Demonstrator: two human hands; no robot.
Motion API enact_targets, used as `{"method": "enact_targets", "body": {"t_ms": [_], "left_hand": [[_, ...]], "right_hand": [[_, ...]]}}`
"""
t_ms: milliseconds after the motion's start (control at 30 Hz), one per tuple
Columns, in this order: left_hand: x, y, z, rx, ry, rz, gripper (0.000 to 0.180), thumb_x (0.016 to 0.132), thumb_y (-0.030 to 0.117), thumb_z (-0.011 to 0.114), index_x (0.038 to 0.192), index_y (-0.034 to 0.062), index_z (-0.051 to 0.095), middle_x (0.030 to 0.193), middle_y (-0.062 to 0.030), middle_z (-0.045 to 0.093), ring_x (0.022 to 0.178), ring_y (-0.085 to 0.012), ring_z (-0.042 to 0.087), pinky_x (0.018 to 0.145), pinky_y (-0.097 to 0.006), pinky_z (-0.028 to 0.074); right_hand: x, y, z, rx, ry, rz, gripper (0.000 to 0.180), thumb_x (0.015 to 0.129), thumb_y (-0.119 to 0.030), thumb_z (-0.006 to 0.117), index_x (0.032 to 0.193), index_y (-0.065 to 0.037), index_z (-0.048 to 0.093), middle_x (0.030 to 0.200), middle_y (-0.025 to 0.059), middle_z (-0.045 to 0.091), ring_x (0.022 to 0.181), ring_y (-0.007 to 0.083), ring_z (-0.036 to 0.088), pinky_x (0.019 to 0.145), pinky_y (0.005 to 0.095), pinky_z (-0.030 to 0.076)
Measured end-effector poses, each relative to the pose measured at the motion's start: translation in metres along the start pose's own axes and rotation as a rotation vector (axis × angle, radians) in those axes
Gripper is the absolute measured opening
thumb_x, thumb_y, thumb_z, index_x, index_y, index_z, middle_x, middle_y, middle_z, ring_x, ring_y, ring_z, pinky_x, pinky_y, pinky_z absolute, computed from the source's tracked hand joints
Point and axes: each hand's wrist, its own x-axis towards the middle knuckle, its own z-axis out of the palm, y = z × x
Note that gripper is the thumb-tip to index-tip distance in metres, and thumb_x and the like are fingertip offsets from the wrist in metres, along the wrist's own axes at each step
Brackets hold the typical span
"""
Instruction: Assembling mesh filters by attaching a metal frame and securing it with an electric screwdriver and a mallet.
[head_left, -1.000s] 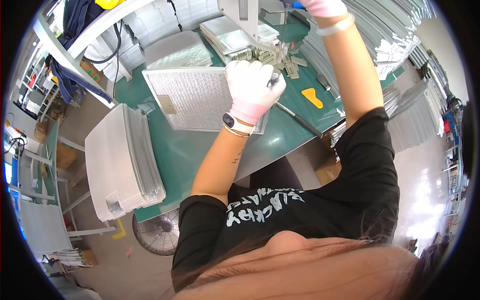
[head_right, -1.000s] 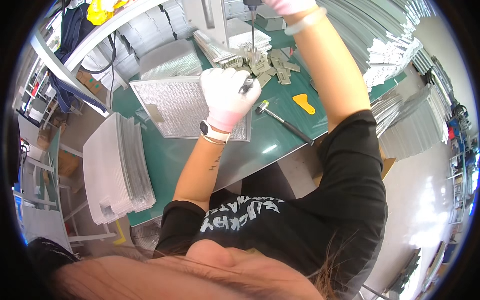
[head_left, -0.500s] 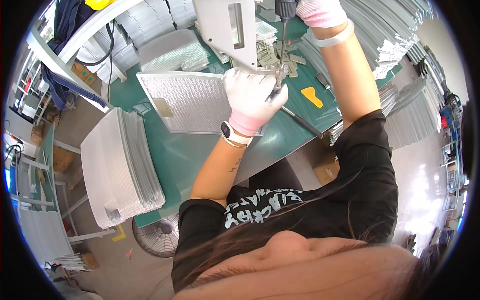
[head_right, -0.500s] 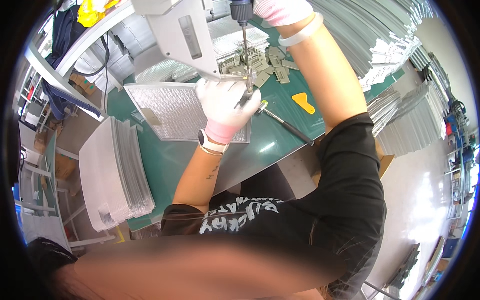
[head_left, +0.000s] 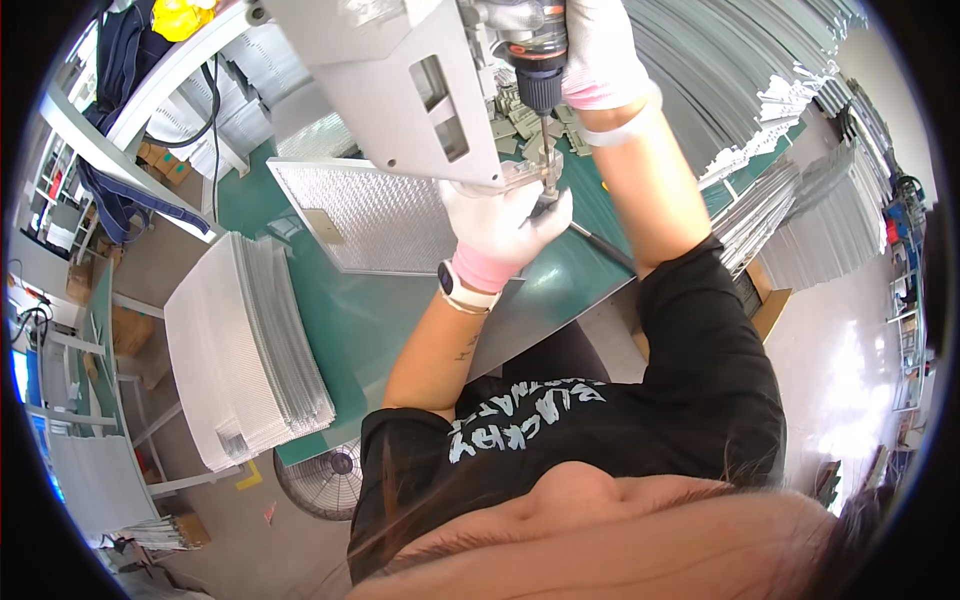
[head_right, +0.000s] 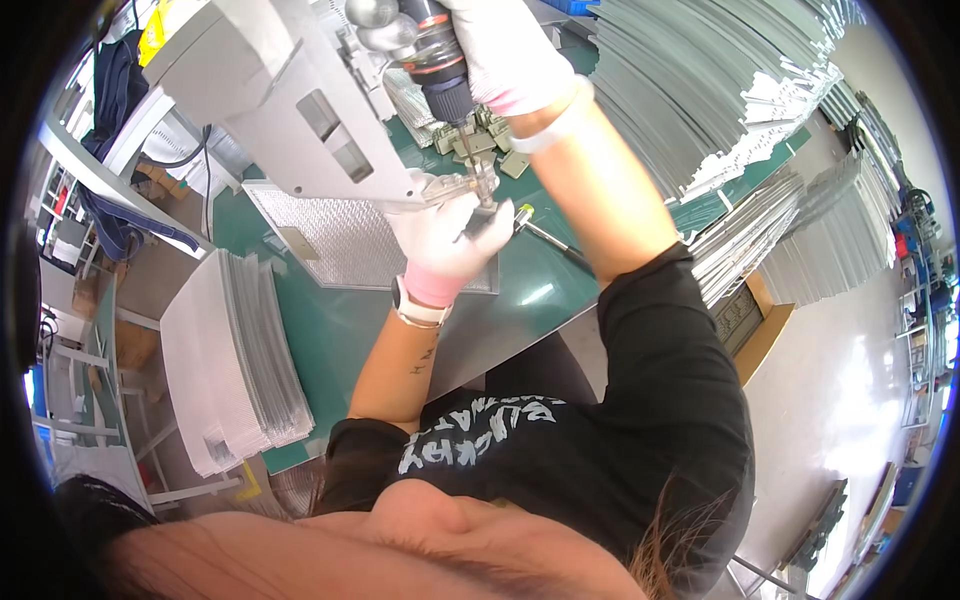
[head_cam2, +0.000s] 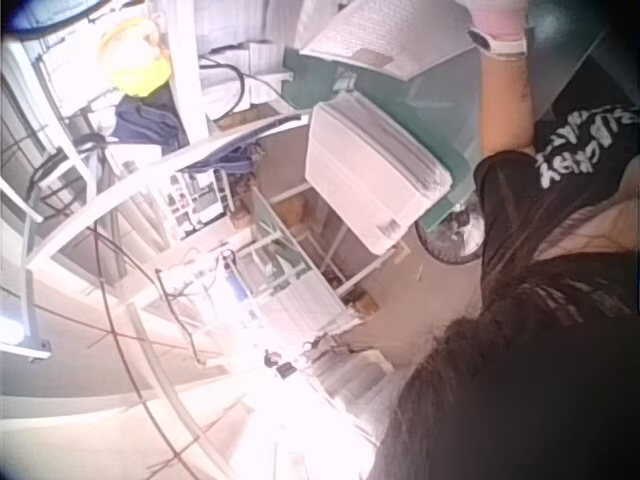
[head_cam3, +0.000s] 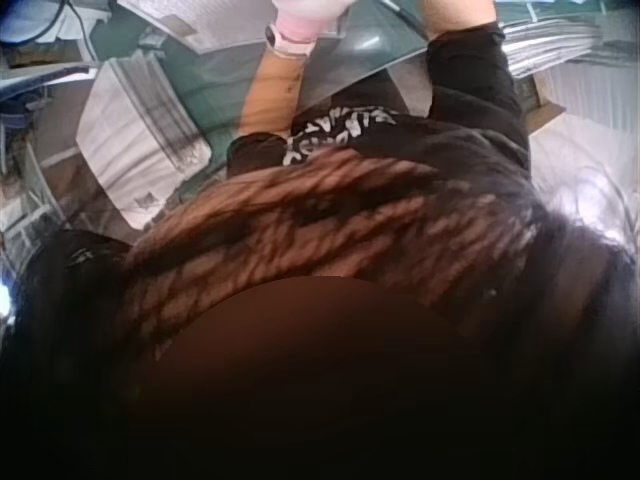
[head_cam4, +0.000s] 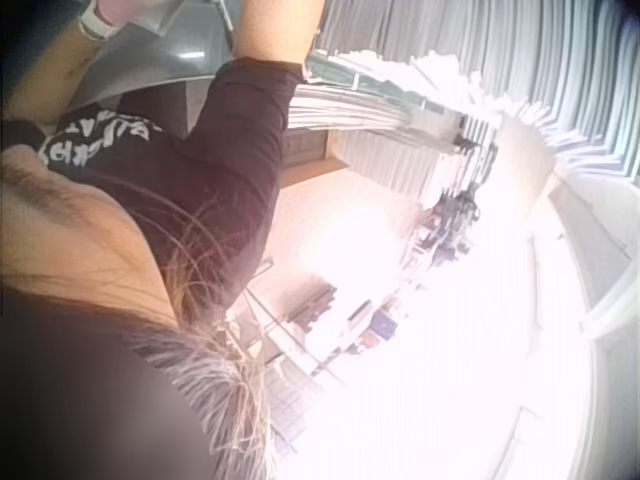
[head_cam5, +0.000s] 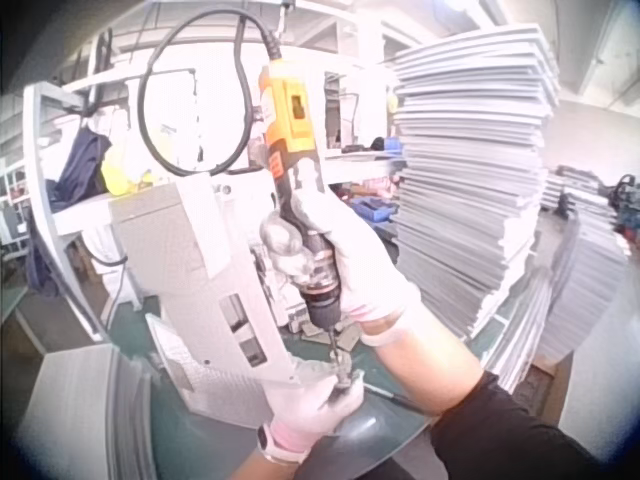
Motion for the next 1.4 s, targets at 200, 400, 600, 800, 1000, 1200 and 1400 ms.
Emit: {"method": "enact_targets", "body": {"t_ms": [200, 400, 600, 800, 1000, 1200, 1400], "left_hand": [[0.001, 0.005, -0.004, -0.071, 0.038, 0.049, 0.021, 0.065, 0.015, 0.081, 0.084, 0.0103, 0.072, 0.074, -0.0029, 0.064, 0.068, -0.0220, 0.058, 0.068, -0.036, 0.046], [0.004, 0.007, -0.007, -0.061, -0.022, 0.062, 0.020, 0.066, 0.016, 0.080, 0.083, 0.0101, 0.071, 0.072, -0.0010, 0.063, 0.069, -0.0230, 0.058, 0.067, -0.037, 0.046], [0.000, 0.001, -0.005, -0.154, -0.047, 0.029, 0.019, 0.067, 0.020, 0.078, 0.078, 0.0085, 0.068, 0.067, -0.0006, 0.058, 0.066, -0.0235, 0.056, 0.064, -0.037, 0.043], [0.000, 0.007, -0.015, -0.050, -0.181, -0.010, 0.027, 0.077, 0.028, 0.075, 0.094, 0.0074, 0.070, 0.084, -0.0026, 0.067, 0.077, -0.0216, 0.063, 0.070, -0.037, 0.051], [-0.009, -0.004, -0.002, -0.017, -0.071, -0.008, 0.030, 0.071, 0.029, 0.077, 0.093, 0.0091, 0.070, 0.086, -0.0039, 0.062, 0.079, -0.0262, 0.059, 0.072, -0.039, 0.048], [-0.005, 0.014, -0.030, 0.138, -0.031, 0.144, 0.026, 0.065, 0.030, 0.081, 0.085, 0.0196, 0.068, 0.073, 0.0026, 0.060, 0.071, -0.0197, 0.055, 0.072, -0.039, 0.037], [-0.073, 0.064, -0.126, 0.137, -0.551, 0.079, 0.032, 0.066, 0.037, 0.081, 0.070, 0.0180, 0.056, 0.062, 0.0024, 0.048, 0.059, -0.0191, 0.053, 0.060, -0.037, 0.039]], "right_hand": [[-0.009, 0.010, 0.010, 0.329, -0.030, 0.072, 0.028, 0.097, -0.032, 0.056, 0.105, -0.006, 0.053, 0.071, 0.0040, 0.053, 0.054, 0.0116, 0.047, 0.049, 0.0226, 0.038], [-0.005, 0.018, 0.014, 0.387, 0.006, -0.016, 0.032, 0.097, -0.029, 0.055, 0.114, -0.002, 0.052, 0.071, 0.0046, 0.054, 0.054, 0.0115, 0.048, 0.048, 0.0218, 0.038], [-0.010, 0.020, 0.013, 0.409, -0.021, 0.076, 0.039, 0.094, -0.030, 0.059, 0.117, -0.001, 0.048, 0.068, 0.0044, 0.049, 0.050, 0.0115, 0.042, 0.045, 0.0223, 0.033], [-0.017, 0.018, 0.016, 0.534, -0.096, 0.123, 0.039, 0.094, -0.032, 0.059, 0.114, -0.001, 0.047, 0.068, 0.0045, 0.049, 0.049, 0.0112, 0.042, 0.044, 0.0216, 0.032], [-0.019, 0.014, 0.007, 0.441, -0.082, 0.065, 0.032, 0.096, -0.029, 0.057, 0.111, -0.002, 0.050, 0.069, 0.0048, 0.049, 0.051, 0.0107, 0.043, 0.045, 0.0208, 0.034], [-0.008, -0.018, -0.007, 0.223, 0.281, -0.234, 0.020, 0.100, -0.031, 0.057, 0.109, -0.014, 0.060, 0.075, 0.0017, 0.061, 0.060, 0.0120, 0.059, 0.052, 0.0228, 0.049], [-0.018, -0.044, 0.027, 0.075, 0.411, -0.263, 0.020, 0.098, -0.025, 0.061, 0.113, -0.012, 0.061, 0.079, 0.0018, 0.062, 0.062, 0.0115, 0.059, 0.053, 0.0226, 0.049]]}}
